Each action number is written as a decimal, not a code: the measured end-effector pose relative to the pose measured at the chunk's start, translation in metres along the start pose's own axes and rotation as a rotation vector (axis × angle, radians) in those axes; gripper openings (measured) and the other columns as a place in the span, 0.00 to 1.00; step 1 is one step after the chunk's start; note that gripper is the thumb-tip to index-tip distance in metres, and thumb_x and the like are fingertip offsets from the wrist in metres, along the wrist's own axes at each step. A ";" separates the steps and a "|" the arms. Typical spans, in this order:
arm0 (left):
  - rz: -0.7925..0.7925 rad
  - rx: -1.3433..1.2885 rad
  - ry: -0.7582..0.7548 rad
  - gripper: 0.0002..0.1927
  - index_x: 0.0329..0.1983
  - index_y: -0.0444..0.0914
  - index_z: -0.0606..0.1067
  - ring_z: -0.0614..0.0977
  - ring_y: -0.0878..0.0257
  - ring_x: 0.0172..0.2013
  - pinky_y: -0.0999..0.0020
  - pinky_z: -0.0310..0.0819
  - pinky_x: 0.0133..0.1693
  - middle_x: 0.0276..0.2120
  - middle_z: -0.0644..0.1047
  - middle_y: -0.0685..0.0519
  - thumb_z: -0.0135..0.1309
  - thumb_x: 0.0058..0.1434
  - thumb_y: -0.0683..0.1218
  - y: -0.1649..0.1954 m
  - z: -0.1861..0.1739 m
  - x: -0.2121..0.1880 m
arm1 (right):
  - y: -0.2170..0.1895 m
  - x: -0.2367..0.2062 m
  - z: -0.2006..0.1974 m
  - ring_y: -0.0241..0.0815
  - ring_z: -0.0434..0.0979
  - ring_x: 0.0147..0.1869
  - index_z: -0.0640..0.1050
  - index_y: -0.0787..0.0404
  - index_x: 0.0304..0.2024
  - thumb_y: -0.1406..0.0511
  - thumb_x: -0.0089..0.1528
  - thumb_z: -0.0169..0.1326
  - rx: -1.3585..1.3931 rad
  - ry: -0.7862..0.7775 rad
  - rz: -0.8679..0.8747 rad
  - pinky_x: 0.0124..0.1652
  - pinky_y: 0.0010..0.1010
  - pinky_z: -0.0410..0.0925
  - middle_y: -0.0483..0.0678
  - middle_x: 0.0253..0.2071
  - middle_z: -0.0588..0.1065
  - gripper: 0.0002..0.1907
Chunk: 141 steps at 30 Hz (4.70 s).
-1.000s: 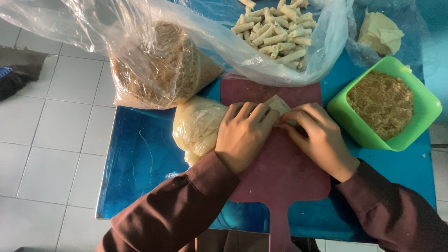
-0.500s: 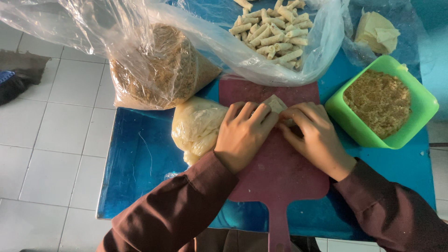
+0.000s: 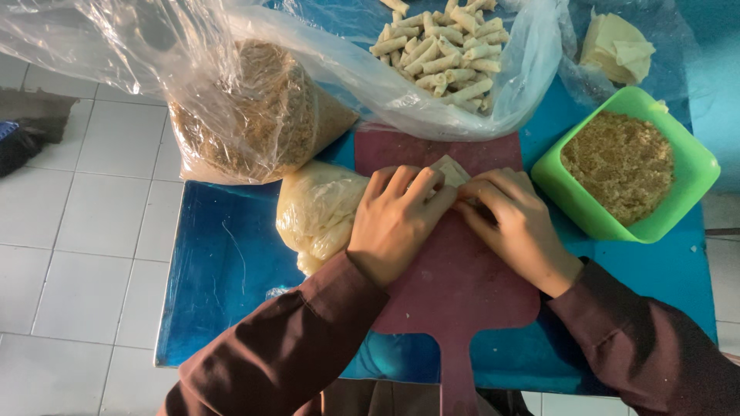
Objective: The person folds square dough wrappers on a red paddle board, pinches the edges closed over filling taken by hand from a green container, and places the finished filled rolls into a plastic bag with other completed rolls. The person repeats this folding cycle throughout the episode.
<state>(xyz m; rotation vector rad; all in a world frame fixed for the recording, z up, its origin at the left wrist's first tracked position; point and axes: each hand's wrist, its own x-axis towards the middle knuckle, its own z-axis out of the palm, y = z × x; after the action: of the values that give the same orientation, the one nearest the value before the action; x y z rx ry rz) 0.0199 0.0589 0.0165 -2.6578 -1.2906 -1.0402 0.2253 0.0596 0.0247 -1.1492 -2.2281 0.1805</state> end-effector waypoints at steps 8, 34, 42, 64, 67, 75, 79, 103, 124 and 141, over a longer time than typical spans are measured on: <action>0.047 0.121 0.061 0.12 0.45 0.40 0.78 0.76 0.59 0.49 0.57 0.69 0.57 0.44 0.72 0.55 0.57 0.58 0.45 0.001 0.006 0.000 | -0.002 0.001 0.001 0.52 0.76 0.47 0.79 0.62 0.40 0.72 0.57 0.64 0.006 0.004 0.015 0.46 0.40 0.68 0.50 0.42 0.76 0.10; -0.026 0.089 0.028 0.13 0.48 0.41 0.76 0.76 0.59 0.49 0.58 0.70 0.53 0.45 0.72 0.54 0.55 0.59 0.44 0.003 -0.001 -0.001 | -0.005 0.006 -0.002 0.51 0.76 0.47 0.78 0.61 0.40 0.72 0.56 0.64 -0.017 0.000 -0.057 0.46 0.41 0.66 0.49 0.42 0.75 0.11; -0.040 0.176 -0.013 0.08 0.41 0.41 0.76 0.76 0.59 0.47 0.57 0.70 0.50 0.41 0.71 0.54 0.58 0.58 0.45 0.006 0.001 -0.008 | -0.006 0.006 -0.001 0.51 0.76 0.47 0.78 0.62 0.40 0.72 0.57 0.64 -0.007 0.001 -0.044 0.46 0.40 0.66 0.49 0.41 0.75 0.10; -0.031 0.128 -0.012 0.12 0.46 0.40 0.76 0.76 0.58 0.46 0.59 0.69 0.52 0.44 0.71 0.53 0.54 0.59 0.43 0.010 -0.010 -0.009 | -0.005 0.006 0.001 0.51 0.76 0.46 0.78 0.62 0.40 0.72 0.58 0.63 0.003 0.010 -0.019 0.45 0.40 0.66 0.49 0.41 0.75 0.09; -0.049 0.145 -0.028 0.10 0.43 0.41 0.76 0.76 0.57 0.45 0.59 0.70 0.51 0.42 0.72 0.53 0.53 0.58 0.43 0.013 -0.015 -0.010 | -0.005 0.006 0.001 0.51 0.75 0.46 0.78 0.62 0.40 0.71 0.58 0.64 -0.019 0.013 -0.032 0.45 0.41 0.65 0.49 0.40 0.75 0.09; -0.046 0.051 -0.011 0.17 0.51 0.40 0.77 0.77 0.57 0.48 0.59 0.69 0.54 0.48 0.75 0.53 0.52 0.57 0.42 0.010 -0.029 -0.008 | -0.005 0.007 0.004 0.51 0.75 0.46 0.77 0.61 0.40 0.70 0.58 0.64 -0.026 0.046 -0.046 0.47 0.40 0.66 0.48 0.41 0.74 0.10; -0.017 0.037 -0.054 0.16 0.50 0.40 0.78 0.78 0.58 0.50 0.58 0.68 0.56 0.46 0.76 0.54 0.52 0.58 0.43 0.007 -0.026 -0.007 | -0.006 0.010 0.001 0.50 0.75 0.45 0.77 0.61 0.39 0.69 0.57 0.65 -0.032 0.014 -0.077 0.45 0.41 0.65 0.48 0.40 0.74 0.11; -0.024 0.067 -0.070 0.10 0.43 0.40 0.77 0.78 0.59 0.52 0.54 0.64 0.63 0.42 0.77 0.53 0.52 0.59 0.44 0.013 -0.016 -0.012 | -0.006 0.023 -0.004 0.46 0.74 0.47 0.79 0.60 0.44 0.70 0.59 0.61 -0.239 -0.030 -0.205 0.50 0.41 0.63 0.45 0.44 0.75 0.11; -0.017 0.073 -0.049 0.17 0.52 0.38 0.77 0.78 0.57 0.52 0.55 0.66 0.62 0.44 0.76 0.52 0.51 0.59 0.43 0.013 -0.007 -0.015 | -0.001 0.028 -0.005 0.47 0.75 0.47 0.79 0.62 0.46 0.67 0.60 0.62 -0.282 -0.015 -0.230 0.51 0.43 0.63 0.47 0.43 0.76 0.13; -0.008 0.009 -0.001 0.14 0.47 0.38 0.77 0.78 0.53 0.49 0.59 0.73 0.57 0.42 0.74 0.50 0.52 0.57 0.41 0.010 0.006 -0.015 | 0.014 0.095 -0.071 0.35 0.80 0.42 0.80 0.62 0.49 0.63 0.67 0.60 0.124 -0.127 0.368 0.41 0.27 0.71 0.45 0.40 0.81 0.11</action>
<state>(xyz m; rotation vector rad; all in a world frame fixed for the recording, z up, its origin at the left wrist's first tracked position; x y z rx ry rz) 0.0233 0.0434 0.0061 -2.6492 -1.3043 -1.0308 0.2354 0.1312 0.1201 -1.5053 -2.0582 0.5472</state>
